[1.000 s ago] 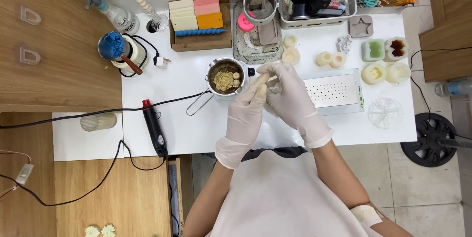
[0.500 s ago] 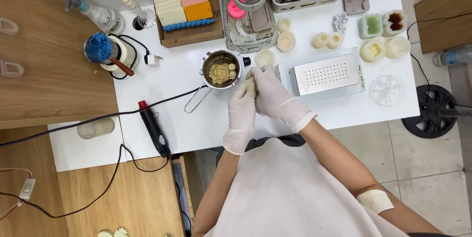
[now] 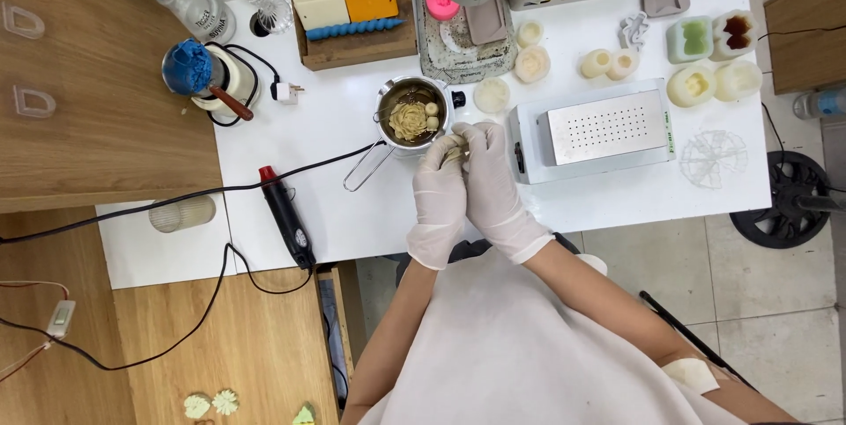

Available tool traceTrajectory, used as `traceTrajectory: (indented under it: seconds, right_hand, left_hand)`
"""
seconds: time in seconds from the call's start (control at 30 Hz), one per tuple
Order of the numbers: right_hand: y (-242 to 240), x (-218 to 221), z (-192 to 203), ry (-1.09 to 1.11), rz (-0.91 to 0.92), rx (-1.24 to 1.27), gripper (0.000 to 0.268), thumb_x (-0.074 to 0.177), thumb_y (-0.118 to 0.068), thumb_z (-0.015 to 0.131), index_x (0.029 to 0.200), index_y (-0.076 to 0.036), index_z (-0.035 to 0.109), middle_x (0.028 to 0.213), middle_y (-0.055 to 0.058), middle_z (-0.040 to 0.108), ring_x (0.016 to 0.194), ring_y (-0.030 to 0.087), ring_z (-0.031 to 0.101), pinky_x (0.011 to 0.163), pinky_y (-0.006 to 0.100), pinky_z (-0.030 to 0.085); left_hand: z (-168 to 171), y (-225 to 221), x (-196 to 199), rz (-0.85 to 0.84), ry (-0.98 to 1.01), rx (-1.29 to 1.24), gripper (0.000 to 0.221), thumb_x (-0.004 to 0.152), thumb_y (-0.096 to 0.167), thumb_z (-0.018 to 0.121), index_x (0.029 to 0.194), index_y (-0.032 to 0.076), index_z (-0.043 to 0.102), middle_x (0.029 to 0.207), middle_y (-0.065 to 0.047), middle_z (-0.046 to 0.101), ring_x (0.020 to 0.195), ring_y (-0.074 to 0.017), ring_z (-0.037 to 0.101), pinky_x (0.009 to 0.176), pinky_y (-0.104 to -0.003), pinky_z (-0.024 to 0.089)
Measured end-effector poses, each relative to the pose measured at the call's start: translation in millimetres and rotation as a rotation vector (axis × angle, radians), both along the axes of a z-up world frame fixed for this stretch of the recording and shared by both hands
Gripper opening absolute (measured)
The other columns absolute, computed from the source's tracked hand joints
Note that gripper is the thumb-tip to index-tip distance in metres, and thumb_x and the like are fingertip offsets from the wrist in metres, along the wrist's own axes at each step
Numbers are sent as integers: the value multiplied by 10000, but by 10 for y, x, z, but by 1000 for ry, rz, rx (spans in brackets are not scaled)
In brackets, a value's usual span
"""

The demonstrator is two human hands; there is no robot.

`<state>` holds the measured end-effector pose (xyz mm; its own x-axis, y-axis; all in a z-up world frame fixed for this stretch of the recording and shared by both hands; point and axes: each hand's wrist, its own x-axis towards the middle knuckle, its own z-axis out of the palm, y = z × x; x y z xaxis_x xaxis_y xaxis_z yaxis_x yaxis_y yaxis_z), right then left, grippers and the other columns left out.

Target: The person is cleaning and inspecting small decorative wax shapes using paper to wipe them.

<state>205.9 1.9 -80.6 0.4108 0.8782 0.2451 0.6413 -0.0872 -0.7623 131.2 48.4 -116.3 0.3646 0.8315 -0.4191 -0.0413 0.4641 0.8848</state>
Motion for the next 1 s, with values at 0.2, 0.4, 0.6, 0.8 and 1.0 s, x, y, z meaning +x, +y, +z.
traceTrajectory:
  seconds: [0.2,0.4,0.6,0.8,1.0]
  right_hand:
    - [96,82,198,15,-43,34,650,810,65,751,1397,7,478,1257,189,481,1052,287,550,906,349,504]
    - [-8,326,729,522,-76,-15,623,804,21,844,1345,-27,539,1240,102,586,949,141,609,871,253,549]
    - [-177,613,310,1486,102,9,462,871,35,715,1304,-41,571,1222,81,621,1051,118,642,904,211,543]
    - [-201,579,225,1915,297,180,280,982,-27,688,1229,-35,558,1243,101,554,1072,145,609,947,211,554]
    - [-212,584,231,2488,286,379,147,1092,-74,564,1195,21,523,1183,134,482,1016,184,563,878,233,578]
  left_hand:
    - [-93,173,-7,32,-138,110,219,1074,73,544,1221,-17,678,1116,-44,708,975,-75,620,854,-210,520]
    - [606,502,-237,138,-550,-238,325,1052,216,535,1316,51,629,1219,-72,693,1042,-169,640,979,-327,508]
    - [738,477,-283,123,-719,-302,396,1090,240,572,1353,-56,584,1254,-137,665,1189,-229,635,1116,-373,475]
    - [672,424,-270,46,-655,-122,418,1091,256,595,1383,-41,582,1293,-129,662,1233,-225,615,1118,-367,463]
    - [889,362,-238,25,-593,-130,465,1096,368,532,1332,-26,602,1330,-125,661,1295,-222,626,1172,-354,476]
